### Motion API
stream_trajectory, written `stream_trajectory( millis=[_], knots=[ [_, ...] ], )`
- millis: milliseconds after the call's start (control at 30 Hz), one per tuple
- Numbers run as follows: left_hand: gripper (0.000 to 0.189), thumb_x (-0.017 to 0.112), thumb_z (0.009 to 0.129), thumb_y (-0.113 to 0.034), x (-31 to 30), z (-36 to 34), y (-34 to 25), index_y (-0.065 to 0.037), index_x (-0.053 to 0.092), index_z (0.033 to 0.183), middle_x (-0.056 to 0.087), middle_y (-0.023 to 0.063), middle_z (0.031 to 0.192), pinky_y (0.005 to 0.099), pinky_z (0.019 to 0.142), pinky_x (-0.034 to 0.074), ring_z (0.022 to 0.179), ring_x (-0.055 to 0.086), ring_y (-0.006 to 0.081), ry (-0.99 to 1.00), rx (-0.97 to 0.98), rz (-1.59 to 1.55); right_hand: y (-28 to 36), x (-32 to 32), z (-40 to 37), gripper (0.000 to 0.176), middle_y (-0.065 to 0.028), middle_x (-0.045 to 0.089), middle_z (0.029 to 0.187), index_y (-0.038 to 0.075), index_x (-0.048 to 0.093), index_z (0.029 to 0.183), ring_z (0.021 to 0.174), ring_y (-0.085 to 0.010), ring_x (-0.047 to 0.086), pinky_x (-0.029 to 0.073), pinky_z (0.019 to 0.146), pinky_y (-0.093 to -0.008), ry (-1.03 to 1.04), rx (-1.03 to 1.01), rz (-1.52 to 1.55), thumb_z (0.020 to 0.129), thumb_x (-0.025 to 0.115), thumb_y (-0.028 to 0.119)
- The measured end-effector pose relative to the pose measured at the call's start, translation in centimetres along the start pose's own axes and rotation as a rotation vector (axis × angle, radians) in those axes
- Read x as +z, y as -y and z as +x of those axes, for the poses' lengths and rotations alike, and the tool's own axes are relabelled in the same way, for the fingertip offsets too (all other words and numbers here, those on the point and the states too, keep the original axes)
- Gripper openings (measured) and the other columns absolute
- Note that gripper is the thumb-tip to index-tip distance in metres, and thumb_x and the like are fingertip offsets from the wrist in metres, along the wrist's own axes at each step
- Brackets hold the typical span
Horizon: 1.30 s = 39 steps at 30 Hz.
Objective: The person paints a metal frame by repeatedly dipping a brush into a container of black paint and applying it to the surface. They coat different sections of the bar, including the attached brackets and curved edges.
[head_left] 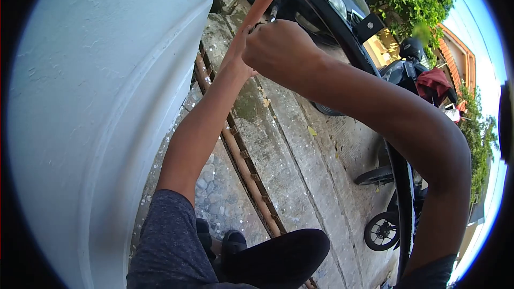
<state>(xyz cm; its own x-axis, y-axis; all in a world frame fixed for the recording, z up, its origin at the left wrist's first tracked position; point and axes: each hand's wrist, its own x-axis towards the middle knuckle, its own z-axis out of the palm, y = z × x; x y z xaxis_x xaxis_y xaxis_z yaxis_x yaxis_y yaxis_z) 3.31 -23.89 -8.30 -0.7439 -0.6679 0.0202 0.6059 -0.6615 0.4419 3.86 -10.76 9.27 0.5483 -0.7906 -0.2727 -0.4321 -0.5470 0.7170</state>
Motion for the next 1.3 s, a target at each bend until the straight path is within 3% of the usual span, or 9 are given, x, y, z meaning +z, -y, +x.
stream_trajectory(
  millis=[167,267,367,467,567,700,1000,1133,1300],
  knots=[
    [0.063,0.031,0.094,-0.06,-2.4,0.1,0.8,-0.006,0.058,0.109,0.067,0.0098,0.089,0.0305,0.054,0.059,0.073,0.069,0.0211,0.103,-0.011,-0.059,1.0,-1.6,1.4,0.008,-0.0099,0.072,0.081,0.007,0.074,0.078,0.079,-0.0242,0.072,0.057,0.064,-0.0323,0.049,0.345,0.268,0.08,0.068,0.012],
    [0.059,0.035,0.094,-0.059,-3.3,0.3,1.4,-0.008,0.059,0.109,0.067,0.0079,0.09,0.0296,0.055,0.058,0.073,0.069,0.0192,0.151,-0.011,-0.091,0.8,-3.5,0.5,0.021,-0.0122,0.071,0.073,-0.001,0.071,0.076,0.07,-0.0262,0.071,0.056,0.062,-0.0329,-0.032,0.672,0.635,0.083,0.057,0.014],
    [0.055,0.038,0.094,-0.058,-4.5,0.0,2.4,-0.01,0.059,0.109,0.067,0.0061,0.09,0.0286,0.055,0.058,0.074,0.068,0.0173,0.213,-0.042,-0.119,2.1,0.5,-1.0,0.032,-0.0129,0.066,0.061,-0.007,0.069,0.08,0.06,-0.0238,0.069,0.054,0.058,-0.0322,-0.519,0.87,0.83,0.086,0.048,0.016],
    [0.051,0.041,0.094,-0.057,-5.0,-0.9,2.5,-0.012,0.06,0.109,0.067,0.0042,0.091,0.0277,0.056,0.058,0.074,0.068,0.0154,0.186,-0.048,-0.105,4.2,3.6,-2.9,0.03,-0.0187,0.067,0.092,-0.005,0.066,0.104,0.062,-0.0227,0.065,0.051,0.053,-0.0294,-0.61,1.115,1.794,0.091,0.048,0.015],
    [0.055,0.038,0.094,-0.059,-4.0,-1.5,2.4,-0.011,0.061,0.108,0.068,0.0081,0.091,0.0297,0.052,0.058,0.071,0.069,0.02,0.01,0.007,-0.05,6.0,5.5,-4.8,0.041,-0.0178,0.061,0.108,-0.005,0.048,0.131,0.076,-0.0201,0.065,0.052,0.058,-0.0265,-0.737,1.123,2.366,0.094,0.047,0.012],
    [0.059,0.03,0.096,-0.056,-3.1,-2.5,1.5,-0.007,0.06,0.105,0.069,0.0127,0.086,0.0322,0.05,0.059,0.07,0.07,0.0269,-0.07,-0.02,-0.05,6.5,7.2,-5.3,0.056,-0.0153,0.061,0.107,-0.001,0.028,0.143,0.085,-0.0207,0.065,0.054,0.062,-0.025,-0.839,1.03,2.584,0.094,0.052,0.009],
    [0.057,0.031,0.095,-0.051,-4.3,-2.4,0.9,-0.004,0.059,0.107,0.068,0.0145,0.086,0.0313,0.05,0.061,0.074,0.071,0.0315,-0.112,-0.087,-0.076,1.7,9.6,-0.6,0.024,0.0002,0.048,0.07,0.001,0.061,0.11,0.06,-0.0121,0.052,0.035,0.044,-0.0211,-0.715,1.317,2.611,0.092,0.051,0.014],
    [0.056,0.031,0.094,-0.047,-5.2,-2.1,0.8,-0.006,0.063,0.113,0.07,0.0114,0.09,0.0291,0.056,0.063,0.077,0.072,0.026,-0.023,-0.083,-0.037,0.3,10.3,2.6,0.021,0.0024,0.045,0.064,0.002,0.062,0.102,0.054,-0.0113,0.049,0.03,0.039,-0.0219,-0.788,1.319,2.509,0.092,0.054,0.018],
    [0.056,0.03,0.095,-0.049,-5.4,-2.1,0.8,-0.007,0.061,0.116,0.069,0.0128,0.095,0.0298,0.055,0.063,0.079,0.071,0.0289,-0.067,-0.085,-0.058,-1.0,10.3,4.3,0.02,0.0026,0.045,0.065,0.004,0.063,0.099,0.054,-0.0113,0.048,0.028,0.039,-0.0217,-0.911,1.279,2.498,0.092,0.055,0.02]
  ],
)
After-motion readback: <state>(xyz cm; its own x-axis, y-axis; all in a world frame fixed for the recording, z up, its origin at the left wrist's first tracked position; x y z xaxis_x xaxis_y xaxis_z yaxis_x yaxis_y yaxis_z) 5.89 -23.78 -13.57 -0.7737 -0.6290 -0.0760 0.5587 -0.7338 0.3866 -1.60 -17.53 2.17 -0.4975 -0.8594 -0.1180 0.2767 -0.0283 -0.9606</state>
